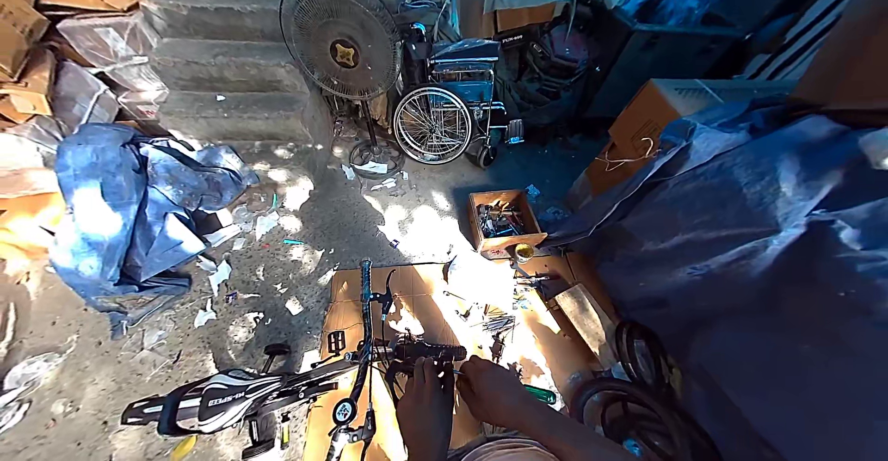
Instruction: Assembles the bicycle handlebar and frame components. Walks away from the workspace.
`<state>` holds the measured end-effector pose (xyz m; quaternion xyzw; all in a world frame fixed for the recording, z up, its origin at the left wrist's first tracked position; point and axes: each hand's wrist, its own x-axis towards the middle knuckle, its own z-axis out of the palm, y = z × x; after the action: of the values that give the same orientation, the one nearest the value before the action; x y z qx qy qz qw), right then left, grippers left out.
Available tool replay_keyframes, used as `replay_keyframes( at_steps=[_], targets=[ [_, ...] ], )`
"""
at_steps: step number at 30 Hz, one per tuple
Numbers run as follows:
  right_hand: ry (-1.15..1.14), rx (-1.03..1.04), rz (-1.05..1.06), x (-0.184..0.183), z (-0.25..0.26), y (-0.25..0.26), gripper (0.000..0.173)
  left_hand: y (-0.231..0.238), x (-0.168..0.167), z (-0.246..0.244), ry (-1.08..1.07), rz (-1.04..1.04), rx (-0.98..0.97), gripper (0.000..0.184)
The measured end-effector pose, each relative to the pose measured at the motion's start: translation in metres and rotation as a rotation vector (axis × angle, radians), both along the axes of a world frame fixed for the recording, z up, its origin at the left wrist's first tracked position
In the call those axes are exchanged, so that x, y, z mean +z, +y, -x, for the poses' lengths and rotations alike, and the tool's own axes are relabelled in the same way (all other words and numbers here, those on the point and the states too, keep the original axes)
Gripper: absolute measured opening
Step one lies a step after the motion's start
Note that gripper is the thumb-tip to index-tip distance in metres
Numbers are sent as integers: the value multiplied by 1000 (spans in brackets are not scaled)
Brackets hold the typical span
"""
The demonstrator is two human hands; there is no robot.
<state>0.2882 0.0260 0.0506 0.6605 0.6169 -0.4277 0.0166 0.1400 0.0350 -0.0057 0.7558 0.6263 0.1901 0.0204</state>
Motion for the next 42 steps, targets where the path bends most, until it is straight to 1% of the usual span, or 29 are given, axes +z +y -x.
replay_keyframes(
  at_steps=[2, 4, 5, 8, 11, 12, 13, 15, 17, 19, 21, 24, 27, 29, 31, 32, 34, 37, 40, 42],
  targets=[
    [26, 39, 48, 2, 0, 3, 41, 0, -1, 0, 21, -9, -9, 37],
    [5, 60, 33, 1, 0, 4, 32, -1, -4, 1, 49, -1, -16, 35],
    [-21, 60, 7, -1, -1, 3, 31, -1, -6, 1, 57, 2, -18, 35],
    [-137, 39, -130, -6, 2, -4, 31, -3, -10, 0, 53, 50, -11, 34],
    [-252, 47, -302, -15, 5, -11, 25, -5, -10, -3, 31, 114, 6, 34],
    [-264, 54, -321, -16, 5, -11, 24, -6, -9, -3, 24, 138, 8, 34],
    [-257, 59, -276, -15, 4, -9, 24, -6, -9, -3, 24, 168, 10, 35],
    [-222, 34, -81, -7, 1, -1, 31, -5, -5, -3, 39, 276, 20, 39],
    [-110, -42, 2, -11, -3, 3, 40, -3, 3, -3, 41, 447, 35, 44],
    [72, -54, 21, -21, -7, 5, 46, 1, 13, -3, 48, 646, 37, 47],
    [138, -6, 27, -28, -5, 4, 46, 1, 20, -4, 62, 774, 26, 47],
    [162, 41, -16, -34, -6, 2, 43, 0, 18, 0, 69, 830, -6, 49],
    [219, 39, -76, -40, -9, -2, 42, -1, 24, 7, 43, 938, -45, 62],
    [231, 15, -101, -39, -8, -2, 37, 0, 32, 10, 43, 1012, -54, 68],
    [224, 1, -106, -36, -4, -2, 31, 0, 36, 12, 63, 1044, -53, 66],
    [216, 10, -116, -34, -2, -3, 29, 0, 37, 14, 66, 1043, -59, 62],
    [180, 72, -167, -30, 2, -2, 26, 3, 38, 17, 72, 1040, -82, 58],
    [70, 211, -268, -21, 8, -2, 23, 7, 39, 23, 62, 1065, -102, 56],
    [13, 328, -505, -24, 12, -4, 17, 16, 39, 31, -25, 1085, -160, 58],
    [0, 364, -624, -27, 15, -5, 18, 23, 33, 37, -86, 1086, -219, 58]
  ],
)
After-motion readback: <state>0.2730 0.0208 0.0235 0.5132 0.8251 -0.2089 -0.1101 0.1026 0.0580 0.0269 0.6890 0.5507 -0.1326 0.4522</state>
